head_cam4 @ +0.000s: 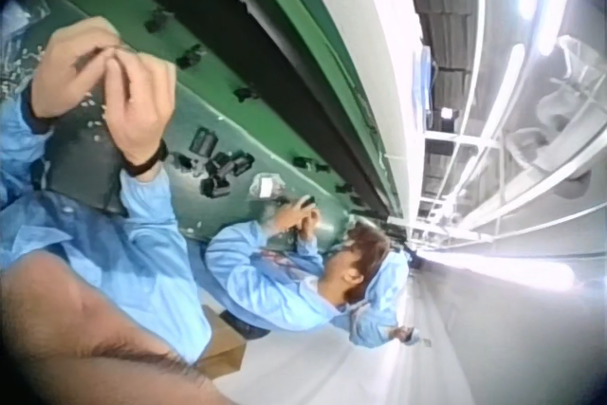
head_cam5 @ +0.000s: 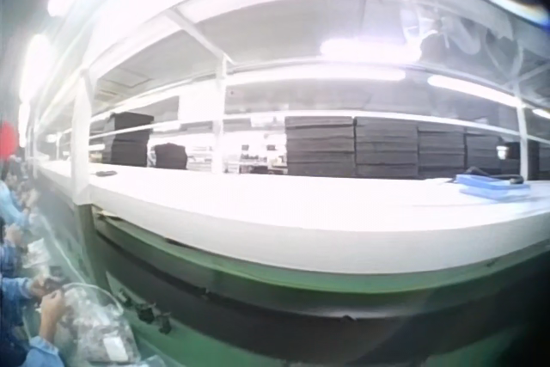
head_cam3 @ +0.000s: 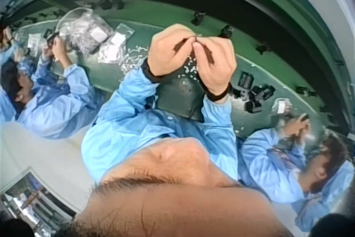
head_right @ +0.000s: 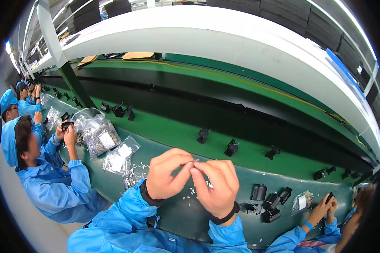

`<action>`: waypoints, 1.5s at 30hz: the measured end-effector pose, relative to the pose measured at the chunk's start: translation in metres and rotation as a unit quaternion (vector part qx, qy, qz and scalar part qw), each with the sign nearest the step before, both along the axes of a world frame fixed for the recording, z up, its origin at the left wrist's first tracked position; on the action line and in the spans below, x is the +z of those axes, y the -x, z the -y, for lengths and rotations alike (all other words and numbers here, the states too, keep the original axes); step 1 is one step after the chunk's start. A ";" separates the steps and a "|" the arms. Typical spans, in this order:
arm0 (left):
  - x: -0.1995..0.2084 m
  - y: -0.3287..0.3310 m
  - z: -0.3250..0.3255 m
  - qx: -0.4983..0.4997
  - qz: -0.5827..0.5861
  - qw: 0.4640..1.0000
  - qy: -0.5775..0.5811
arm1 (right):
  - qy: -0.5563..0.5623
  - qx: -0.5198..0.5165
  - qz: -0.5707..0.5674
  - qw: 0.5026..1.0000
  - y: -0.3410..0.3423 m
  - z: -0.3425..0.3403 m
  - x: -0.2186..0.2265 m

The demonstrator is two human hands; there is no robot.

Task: Manually assembling small plastic electronic or mechanical housing components by inserting tiny white pins or connectors.

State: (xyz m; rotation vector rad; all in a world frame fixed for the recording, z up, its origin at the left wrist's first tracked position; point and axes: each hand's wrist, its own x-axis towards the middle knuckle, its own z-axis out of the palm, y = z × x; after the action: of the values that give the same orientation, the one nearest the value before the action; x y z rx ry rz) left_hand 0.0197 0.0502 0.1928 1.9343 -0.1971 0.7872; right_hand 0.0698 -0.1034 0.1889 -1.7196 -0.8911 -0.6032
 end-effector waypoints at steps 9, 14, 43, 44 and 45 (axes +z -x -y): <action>-0.003 -0.003 0.006 0.054 0.092 0.980 -0.167 | -0.007 -0.010 -0.080 0.997 0.005 0.002 0.004; 0.002 -0.004 -0.002 0.001 0.108 0.980 -0.166 | -0.055 0.061 -0.194 0.978 0.004 -0.001 -0.008; -0.010 0.000 0.003 -0.327 -0.338 0.848 0.243 | 0.101 -0.237 -0.083 0.963 0.033 0.128 -0.055; -0.009 0.001 0.003 -0.330 -0.337 0.847 0.246 | 0.229 -0.317 -0.003 0.920 0.038 0.144 -0.049; -0.009 -0.001 0.004 -0.325 -0.326 0.860 0.221 | 0.233 -0.320 -0.005 0.918 0.041 0.156 -0.056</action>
State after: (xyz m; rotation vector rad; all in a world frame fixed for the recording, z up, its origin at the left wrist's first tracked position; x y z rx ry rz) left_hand 0.0207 0.0458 0.1843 1.4426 -0.2097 -0.2738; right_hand 0.0286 -0.2591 0.1334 -2.4781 -0.4607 -0.8520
